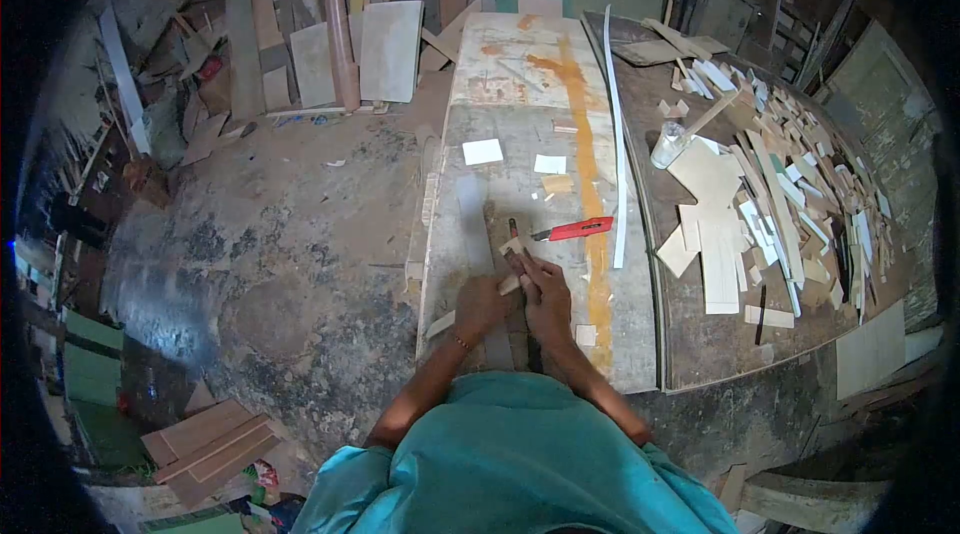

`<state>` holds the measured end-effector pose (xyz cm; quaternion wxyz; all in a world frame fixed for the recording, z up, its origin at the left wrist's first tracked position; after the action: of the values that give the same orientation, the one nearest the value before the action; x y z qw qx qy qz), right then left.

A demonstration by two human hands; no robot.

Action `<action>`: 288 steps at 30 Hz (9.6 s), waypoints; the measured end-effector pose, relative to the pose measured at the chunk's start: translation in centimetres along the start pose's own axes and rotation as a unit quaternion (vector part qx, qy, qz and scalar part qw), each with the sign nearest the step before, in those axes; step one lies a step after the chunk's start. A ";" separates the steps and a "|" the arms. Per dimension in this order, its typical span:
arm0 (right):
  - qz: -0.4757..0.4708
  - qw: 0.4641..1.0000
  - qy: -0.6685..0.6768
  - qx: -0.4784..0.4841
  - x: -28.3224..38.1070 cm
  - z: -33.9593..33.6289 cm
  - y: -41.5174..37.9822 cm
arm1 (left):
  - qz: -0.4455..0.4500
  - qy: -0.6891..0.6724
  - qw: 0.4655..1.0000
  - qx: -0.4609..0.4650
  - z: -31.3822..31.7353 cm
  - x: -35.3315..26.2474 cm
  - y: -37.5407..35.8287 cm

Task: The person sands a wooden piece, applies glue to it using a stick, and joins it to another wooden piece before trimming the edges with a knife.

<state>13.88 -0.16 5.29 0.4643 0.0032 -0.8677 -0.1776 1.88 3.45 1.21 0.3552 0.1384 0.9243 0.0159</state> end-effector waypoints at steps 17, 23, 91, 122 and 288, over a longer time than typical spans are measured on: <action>-0.019 0.999 -0.051 -0.001 0.4 -0.2 -1.1 | -0.018 0.025 0.999 0.037 0.6 0.8 -0.1; 0.003 1.000 -0.021 -0.003 -0.1 -0.1 0.2 | -0.032 0.023 0.999 0.031 0.0 -0.4 0.1; -0.001 0.987 -0.158 -0.017 1.1 -0.4 0.9 | -0.050 -0.114 0.991 0.039 0.6 0.1 0.5; -0.073 0.996 -0.047 0.022 4.7 -1.0 -0.2 | -0.073 -0.255 0.964 -0.014 -2.9 -0.8 0.2; 0.029 0.997 0.039 0.062 3.6 -0.6 3.4 | 0.050 0.137 0.980 -0.134 -3.7 -4.2 1.8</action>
<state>12.85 2.22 9.54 0.5019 0.0142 -0.8578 -0.1100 2.82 4.32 6.95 0.2394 0.1323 0.9456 0.1761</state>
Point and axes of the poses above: each hand's wrist, its own y-axis towards the middle knuckle, its own z-axis out of the palm, x = y × z, the point moved 7 cm from there along y, towards the middle knuckle
